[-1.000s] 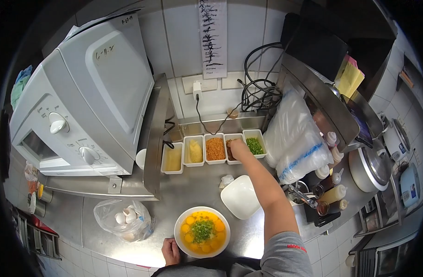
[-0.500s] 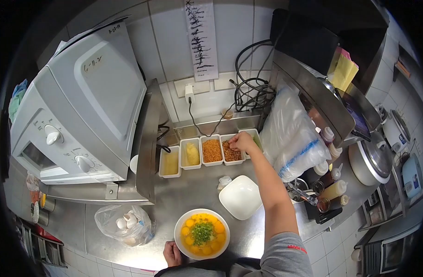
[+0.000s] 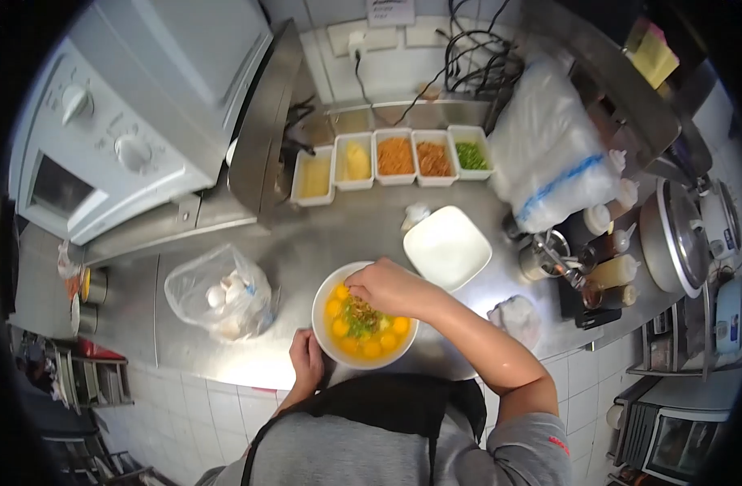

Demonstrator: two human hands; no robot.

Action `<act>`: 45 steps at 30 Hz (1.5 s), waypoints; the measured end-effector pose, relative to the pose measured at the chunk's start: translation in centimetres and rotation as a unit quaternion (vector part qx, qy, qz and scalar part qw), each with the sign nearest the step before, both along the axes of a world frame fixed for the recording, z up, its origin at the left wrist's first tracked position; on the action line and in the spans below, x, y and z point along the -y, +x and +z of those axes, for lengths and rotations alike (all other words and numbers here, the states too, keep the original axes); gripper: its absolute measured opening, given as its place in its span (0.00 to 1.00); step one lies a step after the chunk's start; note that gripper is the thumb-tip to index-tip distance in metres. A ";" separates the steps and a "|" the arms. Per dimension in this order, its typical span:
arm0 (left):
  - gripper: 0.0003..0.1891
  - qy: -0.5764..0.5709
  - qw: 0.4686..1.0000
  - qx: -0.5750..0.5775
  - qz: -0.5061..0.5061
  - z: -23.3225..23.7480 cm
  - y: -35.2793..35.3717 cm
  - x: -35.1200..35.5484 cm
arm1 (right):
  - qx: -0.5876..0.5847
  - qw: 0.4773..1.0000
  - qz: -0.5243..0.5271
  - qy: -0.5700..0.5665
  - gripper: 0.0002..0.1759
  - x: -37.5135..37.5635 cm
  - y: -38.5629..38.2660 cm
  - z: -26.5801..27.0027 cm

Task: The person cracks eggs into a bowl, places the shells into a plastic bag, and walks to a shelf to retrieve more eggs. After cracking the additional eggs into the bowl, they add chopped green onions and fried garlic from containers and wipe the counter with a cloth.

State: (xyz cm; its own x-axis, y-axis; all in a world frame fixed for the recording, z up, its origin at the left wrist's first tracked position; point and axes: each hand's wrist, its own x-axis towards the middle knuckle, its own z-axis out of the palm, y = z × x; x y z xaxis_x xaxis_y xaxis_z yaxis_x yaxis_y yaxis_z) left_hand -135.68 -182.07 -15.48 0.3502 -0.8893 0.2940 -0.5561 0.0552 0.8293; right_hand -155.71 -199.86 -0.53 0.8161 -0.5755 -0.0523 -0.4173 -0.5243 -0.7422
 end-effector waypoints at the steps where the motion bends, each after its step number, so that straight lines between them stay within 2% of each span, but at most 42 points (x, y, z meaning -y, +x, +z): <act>1: 0.04 -0.006 1.000 -0.008 0.003 -0.6 0.1 -0.1 | 0.004 1.000 0.001 0.004 0.13 -0.8 -0.1 0.7; 6: 0.06 -0.025 0.999 -0.022 -0.005 -1.6 0.4 -0.1 | 0.099 0.995 -0.011 -0.021 0.09 -2.4 -1.1 2.2; 9: 0.06 -0.019 0.999 -0.026 -0.009 -1.5 0.4 -0.2 | 0.111 0.991 -0.069 -0.019 0.10 -3.3 -1.1 2.9; 12: 0.06 -0.019 0.999 -0.027 -0.011 -1.4 0.3 -0.1 | 0.089 0.995 -0.005 -0.046 0.11 -3.4 -0.7 -0.3; 15: 0.05 -0.008 0.999 -0.039 -0.010 -1.4 0.4 -0.1 | -0.016 0.995 0.095 -0.013 0.10 -3.5 -1.3 -2.7; 18: 0.04 0.013 0.999 -0.047 -0.002 -1.2 0.4 -0.4 | 0.030 0.998 0.062 0.001 0.11 -1.7 -1.5 -1.1; 21: 0.03 -0.012 1.000 -0.021 -0.007 -0.5 0.2 -0.1 | 0.046 0.997 -0.055 0.000 0.12 3.1 -2.6 0.4; 23: 0.04 -0.008 1.000 -0.018 -0.007 -0.5 0.2 0.0 | 0.061 0.982 -0.155 -0.093 0.10 8.7 -4.0 -0.7; 25: 0.04 -0.001 1.000 -0.018 -0.003 -0.5 0.1 0.0 | 0.027 0.944 -0.234 -0.232 0.11 14.5 -5.4 -2.5; 27: 0.04 0.009 1.000 -0.025 0.005 -0.5 0.1 -0.1 | -0.026 0.924 -0.288 -0.249 0.12 19.7 -6.5 -5.1; 30: 0.04 0.016 1.000 -0.016 0.009 -0.4 0.0 -0.1 | -0.105 0.914 -0.307 -0.243 0.13 22.7 -6.8 -6.7; 31: 0.04 0.015 1.000 -0.012 0.010 -0.5 0.0 -0.1 | -0.161 0.920 -0.282 -0.217 0.17 23.0 -6.6 -6.5; 34: 0.04 0.016 1.000 0.001 0.014 -0.3 -0.1 0.0 | -0.117 0.943 -0.226 -0.213 0.18 23.4 -6.1 -7.7; 35: 0.04 0.016 1.000 -0.006 0.015 -0.5 0.0 0.0 | -0.152 0.931 -0.251 -0.217 0.19 23.0 -5.7 -7.6; 38: 0.04 0.025 0.999 0.002 0.021 -0.5 -0.1 0.0 | -0.151 0.912 -0.266 -0.272 0.16 24.2 -5.2 -9.3; 41: 0.04 0.025 0.999 0.015 0.024 -0.3 -0.2 0.2 | -0.151 0.915 -0.309 -0.213 0.13 25.0 -5.3 -9.1; 44: 0.04 0.037 0.999 0.007 0.027 -0.3 -0.2 0.1 | -0.064 0.921 -0.280 -0.262 0.10 26.4 -6.5 -10.7; 45: 0.04 0.037 0.999 0.005 0.027 -0.4 -0.2 0.1 | -0.032 0.928 -0.296 -0.225 0.10 26.7 -7.0 -11.2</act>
State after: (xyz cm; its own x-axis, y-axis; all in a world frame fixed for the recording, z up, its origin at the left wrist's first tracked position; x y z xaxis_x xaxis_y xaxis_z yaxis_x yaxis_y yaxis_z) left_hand -135.90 -182.13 -15.92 0.3966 -0.8883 0.2316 -0.5642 -0.0369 0.8248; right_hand -162.73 -226.57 -11.70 0.3527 -0.8974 0.2651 -0.7667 -0.4395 -0.4680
